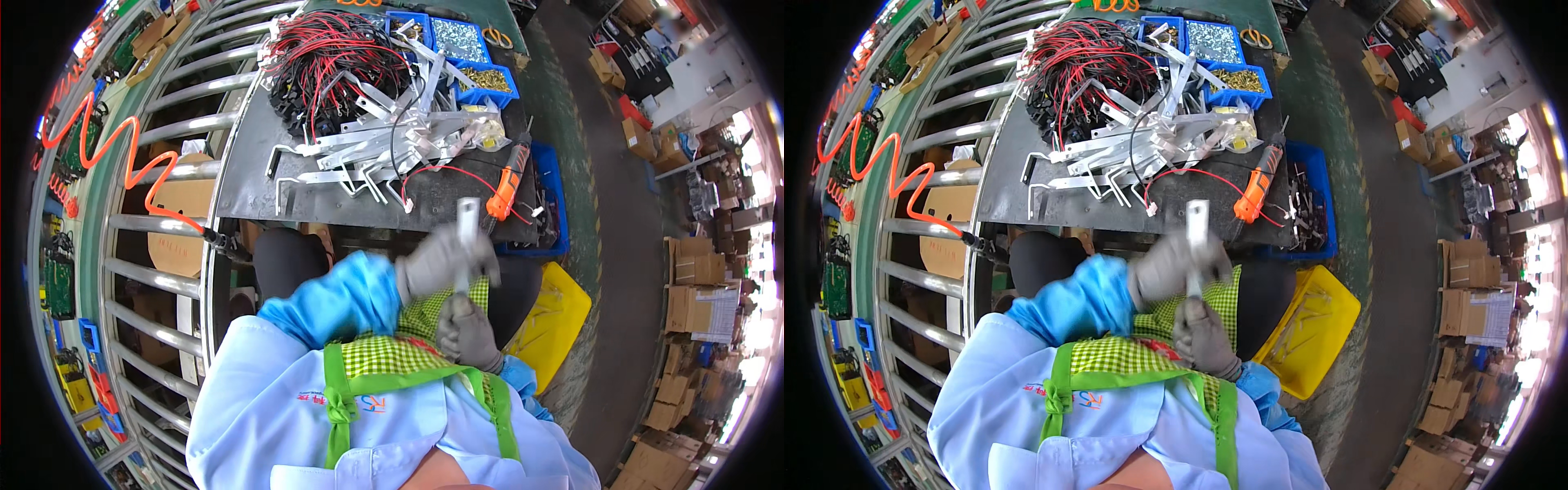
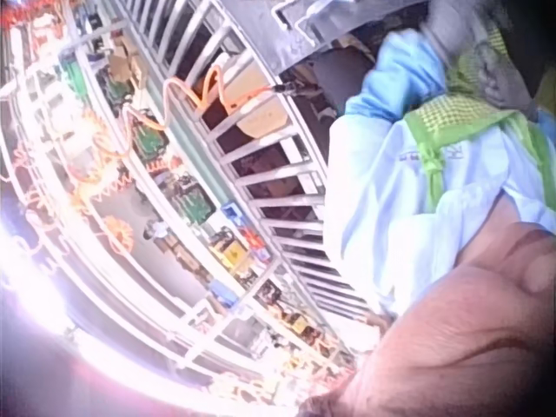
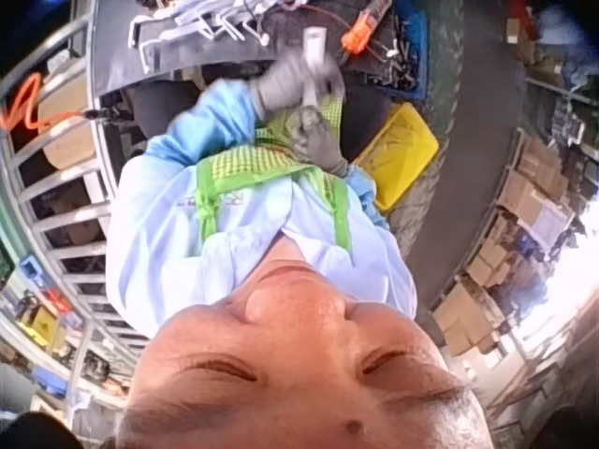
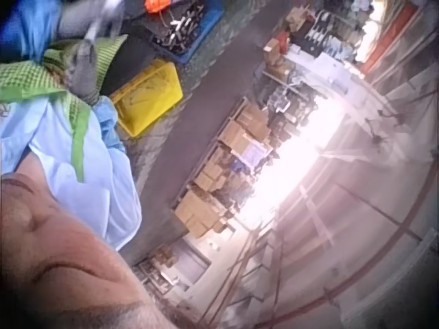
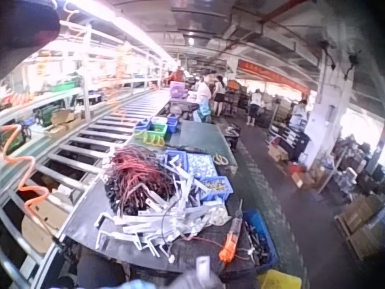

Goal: Manually assemble electronic components and wire harnesses onto a metal bracket using an electric screwdriver.

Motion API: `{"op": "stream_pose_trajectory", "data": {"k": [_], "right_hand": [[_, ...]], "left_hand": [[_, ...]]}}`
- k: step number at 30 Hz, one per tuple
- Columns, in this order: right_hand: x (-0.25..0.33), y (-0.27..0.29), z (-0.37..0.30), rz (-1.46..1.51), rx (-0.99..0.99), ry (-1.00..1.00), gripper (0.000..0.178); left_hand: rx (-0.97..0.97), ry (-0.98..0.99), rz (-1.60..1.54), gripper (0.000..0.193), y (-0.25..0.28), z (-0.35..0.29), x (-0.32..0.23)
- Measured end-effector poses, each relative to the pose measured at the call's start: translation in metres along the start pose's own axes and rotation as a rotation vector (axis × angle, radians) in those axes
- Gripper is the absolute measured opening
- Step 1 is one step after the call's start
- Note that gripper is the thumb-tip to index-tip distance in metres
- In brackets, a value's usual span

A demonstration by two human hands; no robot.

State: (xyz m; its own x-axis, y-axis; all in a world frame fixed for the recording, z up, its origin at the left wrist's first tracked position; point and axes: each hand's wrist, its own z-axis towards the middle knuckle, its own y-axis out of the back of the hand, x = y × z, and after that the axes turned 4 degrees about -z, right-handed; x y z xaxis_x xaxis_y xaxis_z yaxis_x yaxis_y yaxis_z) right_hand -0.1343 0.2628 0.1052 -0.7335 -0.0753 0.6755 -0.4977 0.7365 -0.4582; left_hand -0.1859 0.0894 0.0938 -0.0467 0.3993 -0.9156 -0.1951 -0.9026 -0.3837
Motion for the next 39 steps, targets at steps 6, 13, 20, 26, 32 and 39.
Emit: {"op": "stream_pose_trajectory", "data": {"k": [6, 13, 20, 26, 32, 39], "right_hand": [[0.026, -0.012, 0.005, -0.013, -0.241, 0.037, 0.036], [0.046, -0.001, 0.018, -0.224, -0.114, 0.324, 0.029], [0.027, -0.002, 0.036, -0.510, -0.172, 0.566, 0.031], [0.028, -0.007, 0.041, -0.834, -0.465, 0.765, 0.027], [0.015, 0.001, 0.049, -0.808, -0.442, 0.707, 0.027], [0.144, 0.058, -0.020, -0.567, -0.228, 0.581, 0.027]], "left_hand": [[0.037, 0.159, -0.305, 0.040, -0.012, -0.007, 0.007], [0.039, 0.285, -0.253, 0.042, 0.021, 0.007, -0.018], [-0.040, 0.236, -0.450, 0.043, 0.019, 0.004, -0.038], [-0.065, 0.099, -0.222, 0.042, 0.010, -0.003, -0.021], [-0.117, 0.129, -0.250, 0.034, 0.014, 0.005, -0.008], [0.165, 0.233, -0.675, 0.037, 0.063, -0.038, -0.054]]}}
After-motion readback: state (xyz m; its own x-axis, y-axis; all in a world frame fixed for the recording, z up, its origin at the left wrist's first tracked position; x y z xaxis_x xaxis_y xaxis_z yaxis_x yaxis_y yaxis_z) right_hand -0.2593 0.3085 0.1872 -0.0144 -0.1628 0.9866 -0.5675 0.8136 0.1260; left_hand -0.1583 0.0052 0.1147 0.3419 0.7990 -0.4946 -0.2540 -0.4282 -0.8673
